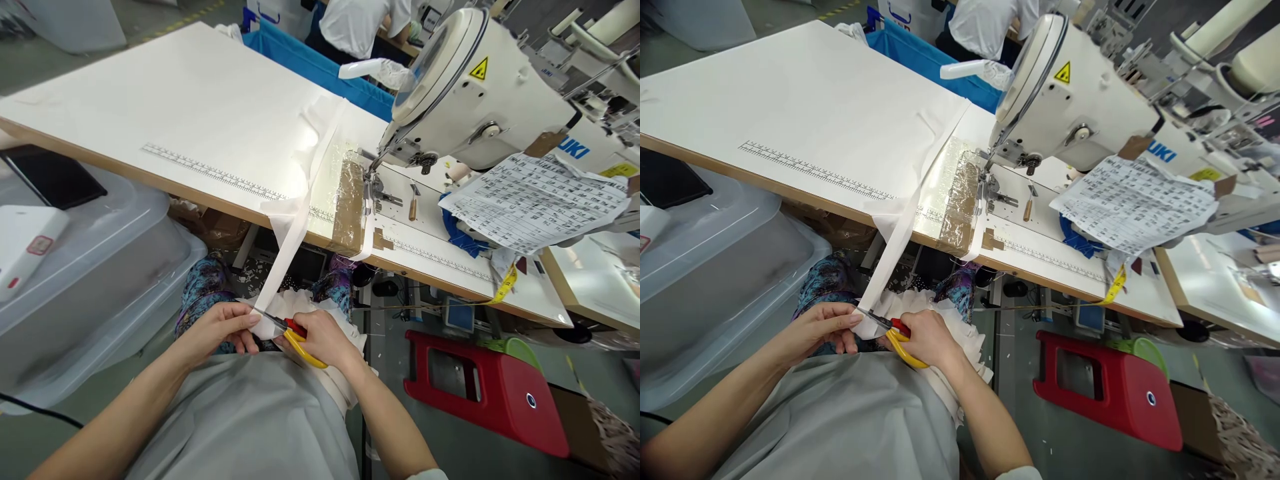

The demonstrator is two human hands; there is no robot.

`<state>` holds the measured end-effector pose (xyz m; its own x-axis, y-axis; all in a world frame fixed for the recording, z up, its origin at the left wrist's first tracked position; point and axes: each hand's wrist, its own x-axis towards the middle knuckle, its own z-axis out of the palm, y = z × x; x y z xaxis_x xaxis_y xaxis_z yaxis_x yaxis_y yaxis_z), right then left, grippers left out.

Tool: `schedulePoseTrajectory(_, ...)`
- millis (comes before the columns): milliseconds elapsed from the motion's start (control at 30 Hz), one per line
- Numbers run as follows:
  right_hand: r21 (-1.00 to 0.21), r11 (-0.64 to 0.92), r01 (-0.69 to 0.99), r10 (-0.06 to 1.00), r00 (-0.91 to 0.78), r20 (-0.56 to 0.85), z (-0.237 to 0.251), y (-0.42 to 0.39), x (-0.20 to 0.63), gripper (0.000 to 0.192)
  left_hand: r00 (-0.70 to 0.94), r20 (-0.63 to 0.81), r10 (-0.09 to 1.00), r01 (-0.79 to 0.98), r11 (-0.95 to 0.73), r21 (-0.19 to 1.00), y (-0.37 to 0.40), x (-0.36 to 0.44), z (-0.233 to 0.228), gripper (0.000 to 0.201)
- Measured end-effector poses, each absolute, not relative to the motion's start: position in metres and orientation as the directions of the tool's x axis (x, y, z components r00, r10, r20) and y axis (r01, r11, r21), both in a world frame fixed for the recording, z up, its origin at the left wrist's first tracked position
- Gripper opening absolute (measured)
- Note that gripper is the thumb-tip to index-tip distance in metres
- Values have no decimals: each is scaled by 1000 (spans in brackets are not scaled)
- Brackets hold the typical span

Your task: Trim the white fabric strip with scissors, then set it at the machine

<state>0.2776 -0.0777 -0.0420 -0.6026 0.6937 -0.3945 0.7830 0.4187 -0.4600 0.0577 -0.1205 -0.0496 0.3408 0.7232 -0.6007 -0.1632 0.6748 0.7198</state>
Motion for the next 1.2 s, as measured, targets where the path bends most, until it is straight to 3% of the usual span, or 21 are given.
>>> schedulePoseTrajectory(233, -519, 458, 722, 614, -679, -403, -44, -73, 280, 49, 339, -608, 718, -150, 680, 718, -121, 57, -52, 46)
schedulePoseTrajectory(400, -519, 410, 750, 660, -637, -399, -47, -73, 279, 53, 335, -614, 715, -131, 681, 721, -122, 56, -52, 48)
schedulePoseTrajectory(633, -662, 295, 689, 707, -624, -334, -51, -76, 285, 49, 319, -592, 740, -108, 649, 753, -124, 57, -56, 45)
schedulePoseTrajectory(1200, -390, 513, 764, 719, -631, -292, -33, -75, 290, 44, 303, -597, 742, -90, 646, 758, -123, 56, -56, 47)
